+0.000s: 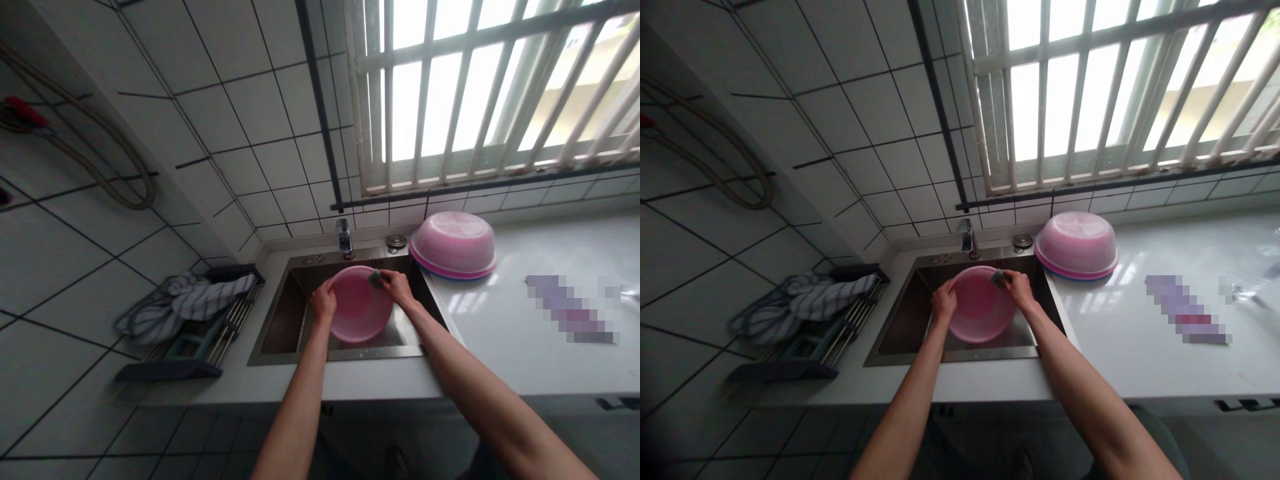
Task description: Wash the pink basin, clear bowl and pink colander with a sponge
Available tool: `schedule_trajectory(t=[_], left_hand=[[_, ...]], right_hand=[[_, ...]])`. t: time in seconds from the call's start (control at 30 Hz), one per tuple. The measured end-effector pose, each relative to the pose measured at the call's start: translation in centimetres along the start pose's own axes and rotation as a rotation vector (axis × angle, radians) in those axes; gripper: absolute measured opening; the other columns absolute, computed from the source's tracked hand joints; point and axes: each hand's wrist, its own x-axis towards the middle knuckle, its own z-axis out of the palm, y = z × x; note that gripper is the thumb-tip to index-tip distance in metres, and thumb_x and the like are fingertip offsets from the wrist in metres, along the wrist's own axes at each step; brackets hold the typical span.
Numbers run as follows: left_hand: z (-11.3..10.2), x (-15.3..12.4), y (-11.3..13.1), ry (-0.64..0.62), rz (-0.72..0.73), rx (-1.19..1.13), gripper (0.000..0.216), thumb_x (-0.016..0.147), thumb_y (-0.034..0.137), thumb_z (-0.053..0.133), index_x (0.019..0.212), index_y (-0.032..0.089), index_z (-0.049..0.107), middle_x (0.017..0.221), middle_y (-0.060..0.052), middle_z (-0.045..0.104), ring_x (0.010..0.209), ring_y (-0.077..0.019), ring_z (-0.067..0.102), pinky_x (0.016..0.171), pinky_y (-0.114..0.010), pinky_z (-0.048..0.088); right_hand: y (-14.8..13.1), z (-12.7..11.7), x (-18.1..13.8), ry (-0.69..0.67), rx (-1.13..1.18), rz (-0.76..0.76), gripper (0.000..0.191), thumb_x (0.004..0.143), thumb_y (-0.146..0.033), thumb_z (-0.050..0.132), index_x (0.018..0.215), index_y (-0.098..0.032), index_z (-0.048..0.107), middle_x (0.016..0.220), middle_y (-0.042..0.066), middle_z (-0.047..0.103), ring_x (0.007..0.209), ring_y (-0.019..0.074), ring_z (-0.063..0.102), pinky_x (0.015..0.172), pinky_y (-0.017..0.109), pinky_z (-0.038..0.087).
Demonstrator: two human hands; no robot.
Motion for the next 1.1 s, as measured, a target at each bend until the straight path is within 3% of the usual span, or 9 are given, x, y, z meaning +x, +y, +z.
schedule_trajectory(t=[0.17, 0.27, 0.5, 0.63, 0.73, 0.8, 1.0, 1.1], left_hand=[[1.0, -0.6, 1.5, -0.134, 0.181, 0.051, 0.046, 0.096, 0.012, 0.055, 0.128, 0.038, 0.075, 0.122, -0.002, 0.080, 0.112, -0.0233, 0.075, 0.097, -0.030, 0.054], [0.9, -0.9, 1.8, -0.148, 0.200, 0.052, 0.043, 0.098, 0.016, 0.055, 0.126, 0.041, 0.076, 0.125, 0.000, 0.079, 0.112, -0.0224, 0.074, 0.096, -0.029, 0.053], [-0.3, -0.4, 0.5, -0.033, -0.009, 0.060, 0.046, 0.096, 0.014, 0.053, 0.134, 0.031, 0.072, 0.126, -0.006, 0.078, 0.115, -0.0249, 0.074, 0.098, -0.031, 0.053], [0.1, -0.5, 0.5, -0.083, 0.102, 0.052, 0.044, 0.097, 0.015, 0.052, 0.129, 0.035, 0.074, 0.122, -0.003, 0.080, 0.113, -0.0242, 0.075, 0.095, -0.030, 0.054], [0.5, -0.8, 0.8, -0.164, 0.210, 0.047, 0.044, 0.097, 0.015, 0.053, 0.124, 0.040, 0.076, 0.125, 0.002, 0.079, 0.114, -0.0218, 0.074, 0.096, -0.029, 0.053], [0.4, -0.8, 1.0, -0.162, 0.203, 0.042, 0.043, 0.098, 0.016, 0.052, 0.124, 0.041, 0.076, 0.127, 0.003, 0.078, 0.115, -0.0215, 0.073, 0.096, -0.029, 0.053], [-0.3, -0.4, 0.7, -0.016, 0.039, -0.020, 0.045, 0.096, 0.014, 0.053, 0.132, 0.033, 0.073, 0.129, -0.003, 0.077, 0.117, -0.0233, 0.072, 0.097, -0.030, 0.053], [-0.3, -0.3, 0.4, -0.036, 0.064, -0.015, 0.044, 0.095, 0.011, 0.053, 0.130, 0.029, 0.074, 0.125, -0.005, 0.079, 0.115, -0.0228, 0.073, 0.096, -0.029, 0.052]], right_hand=[[-3.2, 0.6, -1.2, -0.042, -0.092, -0.209, 0.033, 0.096, -0.020, 0.065, 0.124, -0.031, 0.078, 0.123, 0.003, 0.079, 0.112, 0.0262, 0.075, 0.100, 0.033, 0.055], [-4.4, 0.9, -1.6, -0.089, -0.160, -0.290, 0.036, 0.099, -0.019, 0.062, 0.129, -0.032, 0.076, 0.128, 0.002, 0.077, 0.114, 0.0241, 0.074, 0.102, 0.031, 0.053], [-2.0, -0.1, -0.9, -0.041, -0.212, -0.004, 0.034, 0.097, -0.025, 0.067, 0.129, -0.027, 0.076, 0.118, 0.006, 0.080, 0.109, 0.0271, 0.076, 0.097, 0.031, 0.055], [-3.5, 0.5, -1.6, -0.024, -0.239, -0.105, 0.034, 0.101, -0.025, 0.061, 0.132, -0.030, 0.074, 0.125, 0.004, 0.078, 0.112, 0.0254, 0.075, 0.099, 0.031, 0.054], [-5.1, 1.2, -2.1, -0.102, -0.267, -0.250, 0.033, 0.103, -0.026, 0.057, 0.132, -0.032, 0.074, 0.128, 0.002, 0.077, 0.110, 0.0229, 0.075, 0.098, 0.029, 0.054], [-5.3, 1.2, -2.0, -0.127, -0.280, -0.282, 0.033, 0.103, -0.027, 0.057, 0.131, -0.033, 0.074, 0.127, 0.002, 0.077, 0.108, 0.0222, 0.075, 0.096, 0.029, 0.054], [-2.2, 0.1, -1.0, 0.017, -0.243, 0.000, 0.030, 0.099, -0.029, 0.065, 0.127, -0.027, 0.076, 0.116, 0.006, 0.080, 0.105, 0.0255, 0.076, 0.092, 0.029, 0.055], [-1.9, -0.2, -1.0, 0.050, -0.231, -0.032, 0.030, 0.100, -0.028, 0.064, 0.127, -0.028, 0.076, 0.117, 0.005, 0.080, 0.105, 0.0246, 0.076, 0.091, 0.029, 0.054]])
